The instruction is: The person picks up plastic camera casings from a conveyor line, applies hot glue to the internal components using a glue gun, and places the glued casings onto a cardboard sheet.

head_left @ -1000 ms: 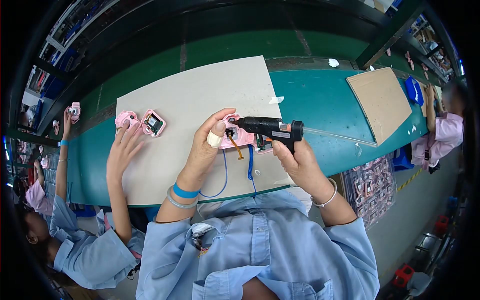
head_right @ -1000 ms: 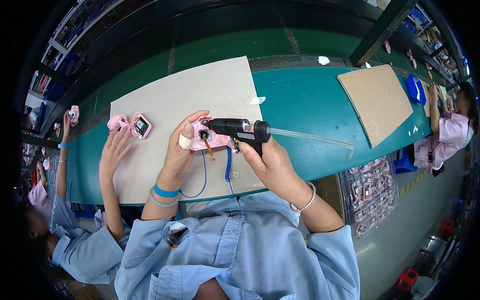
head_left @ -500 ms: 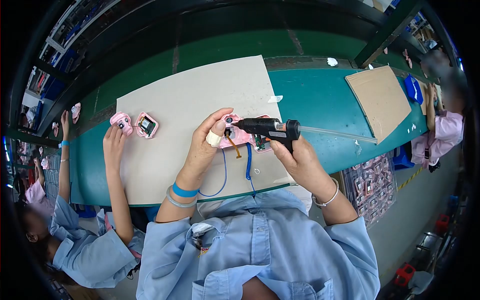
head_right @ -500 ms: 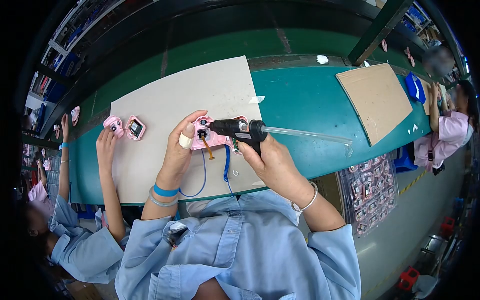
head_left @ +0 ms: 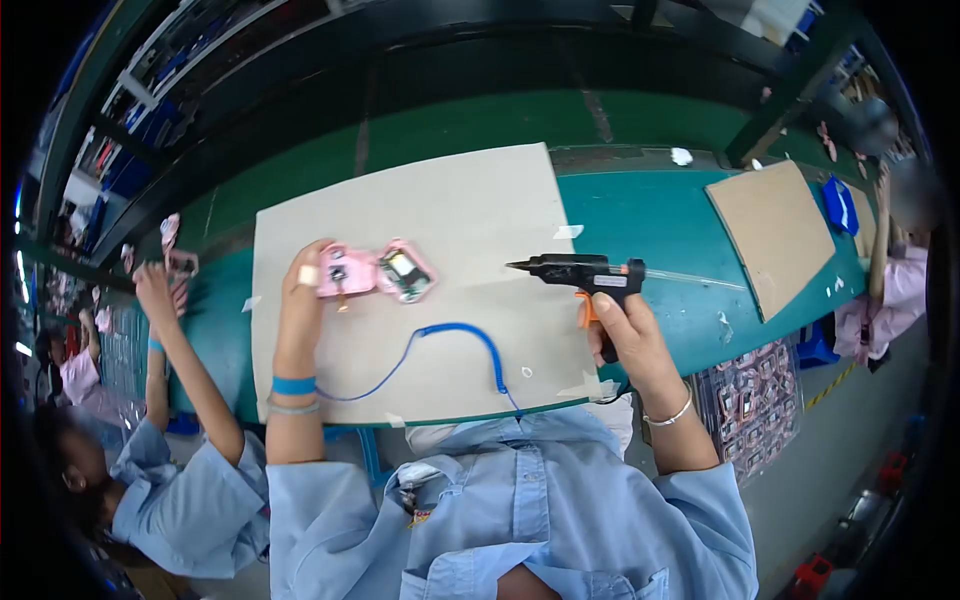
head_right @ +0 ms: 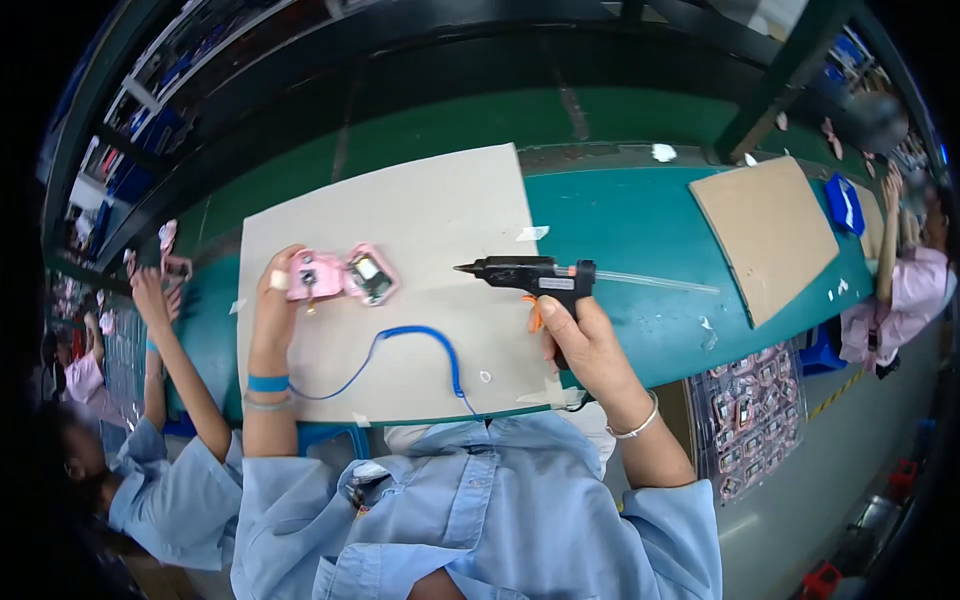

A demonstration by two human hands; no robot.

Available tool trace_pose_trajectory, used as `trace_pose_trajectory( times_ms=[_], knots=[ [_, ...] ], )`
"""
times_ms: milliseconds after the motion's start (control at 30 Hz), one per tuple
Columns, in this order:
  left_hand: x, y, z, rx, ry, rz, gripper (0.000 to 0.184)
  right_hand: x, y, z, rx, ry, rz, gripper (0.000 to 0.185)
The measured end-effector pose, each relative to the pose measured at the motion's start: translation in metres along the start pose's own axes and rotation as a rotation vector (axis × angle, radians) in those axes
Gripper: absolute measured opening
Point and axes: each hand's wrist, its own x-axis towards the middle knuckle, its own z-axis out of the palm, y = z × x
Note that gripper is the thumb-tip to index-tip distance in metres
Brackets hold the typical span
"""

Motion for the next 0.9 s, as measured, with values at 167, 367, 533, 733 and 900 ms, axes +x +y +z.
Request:
trace_pose_trajectory(
  times_ms=[167,367,533,733,900],
  knots=[
    [0.008,-0.014,-0.083,0.138,0.146,-0.139,0.036,0.008,0.010,-0.016,0.157,0.023,-0.029,0.024],
    [0.028,-0.039,-0.142,0.347,0.274,-0.045,0.038,0.006,0.015,-0.046,0.185,0.086,0.002,0.030],
    [0.063,-0.012,-0.101,0.767,0.390,0.215,0.032,0.008,0.025,-0.073,0.313,0.172,-0.028,0.031],
    [0.049,0.066,0.129,0.406,-0.117,0.307,0.021,0.016,0.038,-0.079,0.495,0.191,-0.089,0.030],
    [0.005,0.064,0.245,0.163,-0.766,0.273,0.015,0.011,0.037,-0.076,0.490,0.185,-0.076,0.031]
  ],
)
